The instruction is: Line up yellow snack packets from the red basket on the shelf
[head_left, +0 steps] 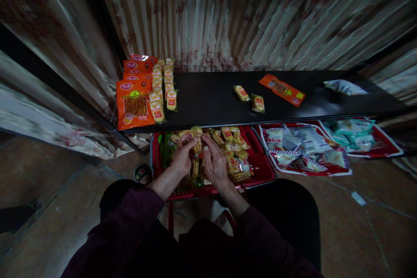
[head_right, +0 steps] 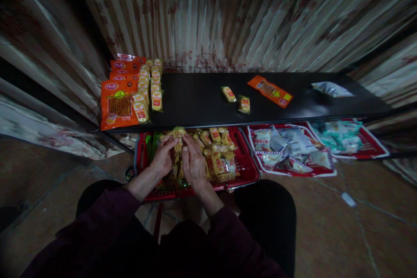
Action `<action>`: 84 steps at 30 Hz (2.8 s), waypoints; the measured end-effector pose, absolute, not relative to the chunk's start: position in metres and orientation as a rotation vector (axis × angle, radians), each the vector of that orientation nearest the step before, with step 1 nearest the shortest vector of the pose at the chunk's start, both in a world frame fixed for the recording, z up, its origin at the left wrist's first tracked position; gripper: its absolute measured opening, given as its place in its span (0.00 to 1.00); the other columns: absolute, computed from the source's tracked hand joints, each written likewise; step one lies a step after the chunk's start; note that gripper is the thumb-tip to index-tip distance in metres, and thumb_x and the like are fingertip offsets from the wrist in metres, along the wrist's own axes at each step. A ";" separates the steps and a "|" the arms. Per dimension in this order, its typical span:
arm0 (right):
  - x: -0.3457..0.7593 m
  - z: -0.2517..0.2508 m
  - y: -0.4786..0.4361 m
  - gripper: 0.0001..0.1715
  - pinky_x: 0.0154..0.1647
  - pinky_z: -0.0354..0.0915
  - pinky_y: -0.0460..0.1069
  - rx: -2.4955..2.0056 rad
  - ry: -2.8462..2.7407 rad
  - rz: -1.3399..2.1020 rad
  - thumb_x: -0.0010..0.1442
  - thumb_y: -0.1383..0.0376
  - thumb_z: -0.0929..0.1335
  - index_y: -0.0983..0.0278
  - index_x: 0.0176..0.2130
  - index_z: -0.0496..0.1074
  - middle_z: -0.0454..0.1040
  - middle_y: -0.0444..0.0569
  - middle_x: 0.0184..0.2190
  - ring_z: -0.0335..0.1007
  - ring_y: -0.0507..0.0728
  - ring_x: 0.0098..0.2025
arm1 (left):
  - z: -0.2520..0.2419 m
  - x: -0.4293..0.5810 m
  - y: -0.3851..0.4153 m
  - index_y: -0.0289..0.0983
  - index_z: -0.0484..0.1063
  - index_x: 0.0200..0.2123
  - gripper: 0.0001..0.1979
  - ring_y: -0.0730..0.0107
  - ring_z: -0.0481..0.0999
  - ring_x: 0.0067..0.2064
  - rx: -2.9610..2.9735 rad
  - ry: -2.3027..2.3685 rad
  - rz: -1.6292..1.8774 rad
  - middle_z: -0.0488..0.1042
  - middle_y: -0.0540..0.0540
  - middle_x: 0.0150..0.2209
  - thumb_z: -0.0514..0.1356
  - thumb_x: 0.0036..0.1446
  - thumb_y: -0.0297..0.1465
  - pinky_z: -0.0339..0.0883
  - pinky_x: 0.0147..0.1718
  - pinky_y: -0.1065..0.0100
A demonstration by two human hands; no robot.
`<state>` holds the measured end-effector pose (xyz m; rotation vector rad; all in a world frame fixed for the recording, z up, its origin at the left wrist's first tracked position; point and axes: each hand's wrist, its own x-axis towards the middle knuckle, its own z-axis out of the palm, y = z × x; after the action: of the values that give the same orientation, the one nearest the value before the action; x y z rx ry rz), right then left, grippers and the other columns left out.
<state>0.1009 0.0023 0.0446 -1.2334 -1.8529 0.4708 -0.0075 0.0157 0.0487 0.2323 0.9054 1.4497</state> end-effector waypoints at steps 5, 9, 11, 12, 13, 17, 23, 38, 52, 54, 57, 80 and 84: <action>0.097 0.049 0.000 0.24 0.58 0.62 0.60 -1.231 -1.899 0.433 0.64 0.60 0.60 0.65 0.56 0.65 0.69 0.58 0.55 0.64 0.61 0.58 | 0.051 -0.007 0.015 0.38 0.65 0.24 0.16 0.77 0.65 0.30 0.234 0.986 1.425 0.66 0.55 0.26 0.70 0.33 0.31 0.58 0.34 0.73; 0.095 0.045 -0.001 0.27 0.59 0.62 0.61 -1.241 -1.897 0.429 0.63 0.57 0.62 0.64 0.58 0.63 0.68 0.57 0.56 0.63 0.62 0.58 | 0.053 -0.008 0.014 0.38 0.66 0.25 0.16 0.77 0.64 0.29 0.255 1.050 1.425 0.65 0.55 0.26 0.70 0.34 0.32 0.57 0.32 0.73; 0.094 0.043 -0.001 0.28 0.58 0.62 0.62 -1.239 -1.886 0.426 0.62 0.56 0.63 0.64 0.58 0.63 0.68 0.57 0.56 0.64 0.63 0.58 | 0.053 -0.008 0.014 0.38 0.66 0.25 0.16 0.77 0.64 0.30 0.268 1.065 1.439 0.65 0.55 0.27 0.70 0.34 0.33 0.57 0.33 0.73; 0.094 0.042 0.000 0.28 0.58 0.63 0.62 -1.239 -1.879 0.425 0.61 0.56 0.64 0.64 0.58 0.63 0.69 0.58 0.55 0.65 0.63 0.57 | 0.053 -0.008 0.014 0.38 0.67 0.26 0.16 0.76 0.64 0.30 0.277 1.069 1.446 0.65 0.55 0.27 0.70 0.34 0.33 0.57 0.33 0.73; 0.094 0.041 0.000 0.29 0.57 0.63 0.62 -1.239 -1.873 0.426 0.61 0.56 0.65 0.64 0.58 0.63 0.69 0.58 0.55 0.65 0.63 0.57 | 0.053 -0.008 0.014 0.39 0.67 0.25 0.16 0.76 0.64 0.30 0.287 1.074 1.455 0.65 0.55 0.27 0.70 0.35 0.34 0.57 0.34 0.73; 0.093 0.039 0.001 0.30 0.57 0.64 0.61 -1.261 -1.855 0.452 0.59 0.58 0.66 0.65 0.59 0.62 0.69 0.59 0.55 0.66 0.63 0.56 | 0.051 -0.008 0.014 0.38 0.69 0.24 0.13 0.74 0.66 0.33 0.322 1.088 1.499 0.67 0.53 0.28 0.69 0.37 0.35 0.58 0.37 0.72; 0.093 0.038 0.002 0.29 0.57 0.64 0.61 -1.287 -1.811 0.481 0.59 0.60 0.65 0.65 0.58 0.63 0.70 0.58 0.54 0.67 0.63 0.55 | 0.047 -0.008 0.014 0.38 0.70 0.25 0.08 0.73 0.67 0.35 0.334 1.061 1.506 0.68 0.53 0.29 0.66 0.41 0.33 0.59 0.38 0.72; 0.094 0.041 0.006 0.24 0.58 0.61 0.59 -1.348 -1.661 0.666 0.63 0.59 0.61 0.63 0.56 0.66 0.71 0.54 0.53 0.65 0.61 0.56 | 0.042 -0.008 0.014 0.38 0.74 0.34 0.10 0.70 0.70 0.40 0.533 1.084 1.493 0.74 0.49 0.38 0.59 0.44 0.27 0.62 0.41 0.70; 0.087 0.034 0.015 0.26 0.59 0.59 0.58 -1.388 -1.488 0.789 0.63 0.57 0.59 0.64 0.57 0.65 0.69 0.55 0.55 0.64 0.60 0.57 | 0.038 -0.011 0.016 0.37 0.70 0.45 0.16 0.71 0.72 0.40 0.835 1.199 1.559 0.74 0.46 0.41 0.55 0.51 0.27 0.66 0.40 0.69; 0.084 0.034 0.017 0.27 0.60 0.58 0.58 -1.400 -1.447 0.816 0.63 0.57 0.59 0.65 0.57 0.65 0.68 0.56 0.56 0.63 0.60 0.58 | 0.037 -0.012 0.017 0.37 0.69 0.46 0.16 0.70 0.72 0.43 0.878 1.211 1.575 0.74 0.45 0.44 0.54 0.52 0.26 0.66 0.44 0.67; 0.081 0.034 0.019 0.28 0.60 0.58 0.58 -1.394 -1.423 0.820 0.62 0.56 0.59 0.65 0.58 0.64 0.67 0.55 0.57 0.63 0.60 0.58 | 0.035 -0.013 0.017 0.36 0.69 0.46 0.17 0.69 0.72 0.46 0.943 1.235 1.596 0.73 0.43 0.46 0.52 0.53 0.24 0.65 0.48 0.65; 0.044 0.047 0.066 0.20 0.49 0.66 0.53 -1.279 -1.463 0.864 0.60 0.58 0.62 0.64 0.49 0.69 0.75 0.52 0.44 0.71 0.57 0.45 | 0.044 -0.044 0.045 0.37 0.68 0.49 0.18 0.65 0.69 0.51 1.441 1.700 1.668 0.69 0.41 0.48 0.52 0.55 0.24 0.65 0.52 0.60; 0.036 0.045 0.080 0.20 0.49 0.66 0.55 -1.272 -1.448 0.885 0.59 0.59 0.62 0.65 0.48 0.69 0.75 0.53 0.44 0.72 0.59 0.44 | 0.046 -0.049 0.053 0.37 0.67 0.49 0.17 0.65 0.68 0.52 1.463 1.724 1.682 0.69 0.40 0.49 0.51 0.55 0.23 0.65 0.52 0.59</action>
<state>0.0356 0.0798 0.0448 -1.2725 -1.4479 0.8850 -0.0491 0.0530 0.0455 1.4633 1.7243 1.6817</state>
